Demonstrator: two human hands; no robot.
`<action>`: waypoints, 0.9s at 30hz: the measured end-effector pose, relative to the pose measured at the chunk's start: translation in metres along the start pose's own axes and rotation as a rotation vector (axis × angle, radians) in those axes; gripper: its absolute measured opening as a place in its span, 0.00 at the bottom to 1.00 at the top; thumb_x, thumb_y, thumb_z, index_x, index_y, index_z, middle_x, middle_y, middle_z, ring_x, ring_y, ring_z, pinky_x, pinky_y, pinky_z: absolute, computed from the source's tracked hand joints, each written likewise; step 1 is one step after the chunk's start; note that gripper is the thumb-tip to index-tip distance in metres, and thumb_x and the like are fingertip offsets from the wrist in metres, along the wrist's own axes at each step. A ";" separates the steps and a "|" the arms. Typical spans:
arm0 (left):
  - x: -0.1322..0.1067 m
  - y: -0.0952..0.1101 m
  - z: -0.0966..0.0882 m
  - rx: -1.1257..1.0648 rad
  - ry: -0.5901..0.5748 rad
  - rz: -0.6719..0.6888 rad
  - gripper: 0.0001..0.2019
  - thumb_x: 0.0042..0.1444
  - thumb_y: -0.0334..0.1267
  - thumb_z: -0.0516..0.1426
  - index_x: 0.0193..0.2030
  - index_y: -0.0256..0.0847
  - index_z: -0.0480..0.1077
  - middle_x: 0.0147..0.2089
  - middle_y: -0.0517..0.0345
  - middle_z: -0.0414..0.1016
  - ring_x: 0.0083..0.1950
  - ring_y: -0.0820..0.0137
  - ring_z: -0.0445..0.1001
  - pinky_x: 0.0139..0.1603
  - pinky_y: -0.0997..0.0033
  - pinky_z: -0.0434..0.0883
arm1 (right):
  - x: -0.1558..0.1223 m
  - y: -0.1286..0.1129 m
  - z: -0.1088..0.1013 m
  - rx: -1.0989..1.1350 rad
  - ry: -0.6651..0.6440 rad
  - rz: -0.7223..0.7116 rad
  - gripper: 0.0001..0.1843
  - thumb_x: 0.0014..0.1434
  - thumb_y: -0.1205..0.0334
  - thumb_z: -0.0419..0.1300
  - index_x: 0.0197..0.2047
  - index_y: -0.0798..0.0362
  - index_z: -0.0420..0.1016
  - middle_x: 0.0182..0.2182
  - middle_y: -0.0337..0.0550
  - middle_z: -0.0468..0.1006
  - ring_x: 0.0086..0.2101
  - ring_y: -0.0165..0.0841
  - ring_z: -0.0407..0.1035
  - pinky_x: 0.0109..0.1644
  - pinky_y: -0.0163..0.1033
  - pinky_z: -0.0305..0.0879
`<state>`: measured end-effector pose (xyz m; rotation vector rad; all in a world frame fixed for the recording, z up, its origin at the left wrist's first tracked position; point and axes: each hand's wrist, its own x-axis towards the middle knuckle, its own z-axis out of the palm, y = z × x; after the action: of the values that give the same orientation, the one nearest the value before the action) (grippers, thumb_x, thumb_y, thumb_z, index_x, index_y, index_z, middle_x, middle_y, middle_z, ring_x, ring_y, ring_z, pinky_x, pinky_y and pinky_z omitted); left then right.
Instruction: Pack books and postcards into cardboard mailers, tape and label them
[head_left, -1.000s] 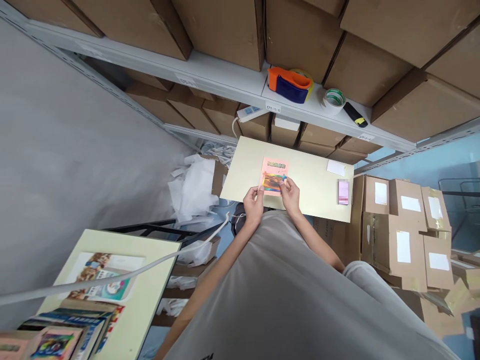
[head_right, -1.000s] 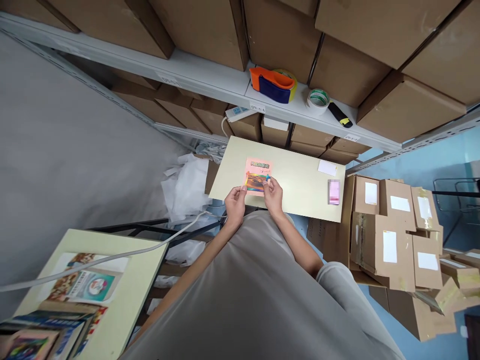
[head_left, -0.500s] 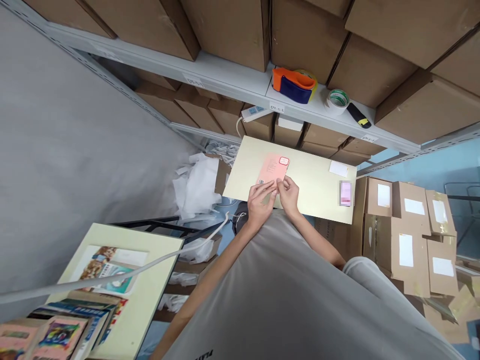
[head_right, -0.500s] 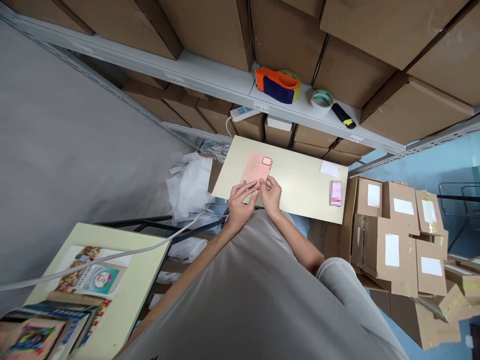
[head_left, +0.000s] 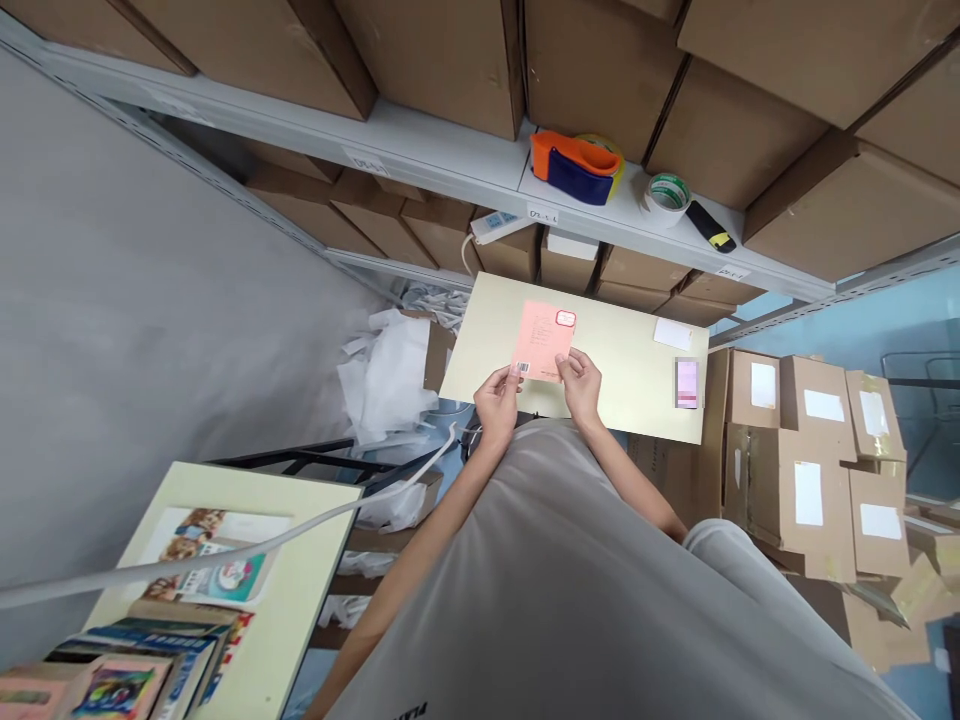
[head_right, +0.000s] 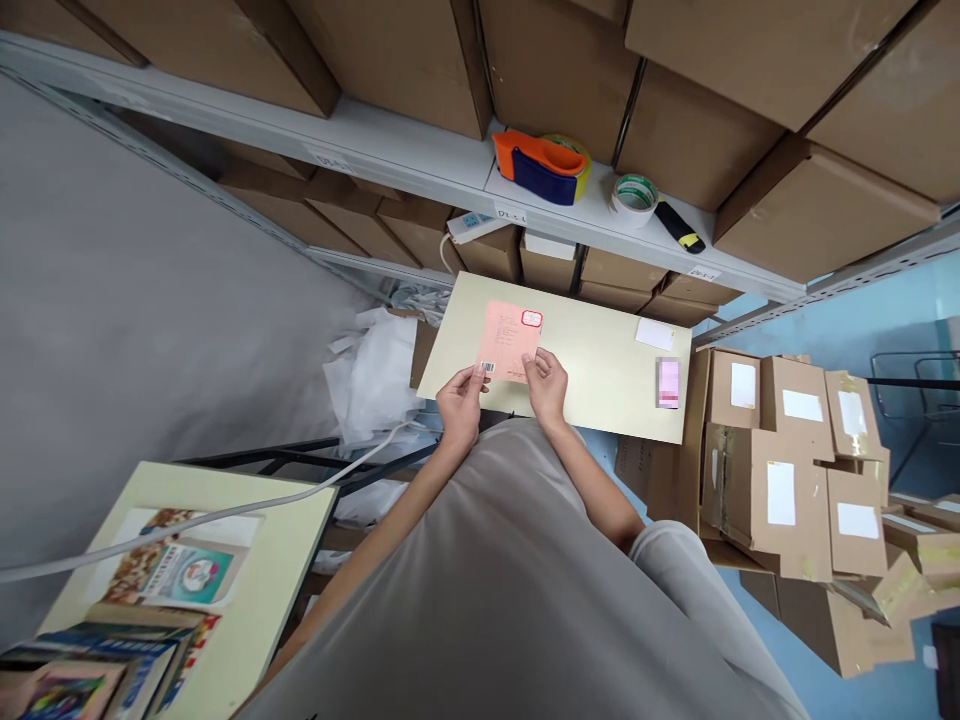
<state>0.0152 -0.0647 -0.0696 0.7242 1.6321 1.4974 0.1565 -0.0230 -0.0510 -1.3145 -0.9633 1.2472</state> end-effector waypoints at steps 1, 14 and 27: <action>-0.001 0.002 0.000 0.022 0.015 0.015 0.28 0.60 0.67 0.69 0.44 0.41 0.86 0.36 0.51 0.84 0.33 0.65 0.77 0.38 0.64 0.75 | -0.001 0.000 0.000 -0.027 0.031 -0.012 0.36 0.65 0.30 0.71 0.59 0.52 0.82 0.61 0.60 0.88 0.60 0.47 0.84 0.68 0.55 0.81; -0.003 0.024 0.004 0.296 -0.135 0.402 0.21 0.71 0.58 0.65 0.59 0.47 0.86 0.64 0.42 0.86 0.64 0.51 0.80 0.71 0.44 0.73 | 0.000 -0.006 0.005 0.020 0.033 0.044 0.27 0.64 0.39 0.72 0.52 0.54 0.84 0.41 0.49 0.91 0.42 0.40 0.85 0.49 0.45 0.84; 0.018 -0.003 0.003 -0.087 -0.023 -0.132 0.27 0.51 0.66 0.73 0.39 0.42 0.83 0.38 0.52 0.84 0.40 0.63 0.78 0.46 0.62 0.76 | 0.012 0.014 -0.005 -0.004 -0.010 0.076 0.27 0.63 0.37 0.70 0.51 0.51 0.81 0.35 0.43 0.87 0.34 0.35 0.78 0.43 0.41 0.77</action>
<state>0.0079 -0.0484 -0.0757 0.5722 1.5570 1.4504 0.1617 -0.0138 -0.0669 -1.3598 -0.9314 1.3114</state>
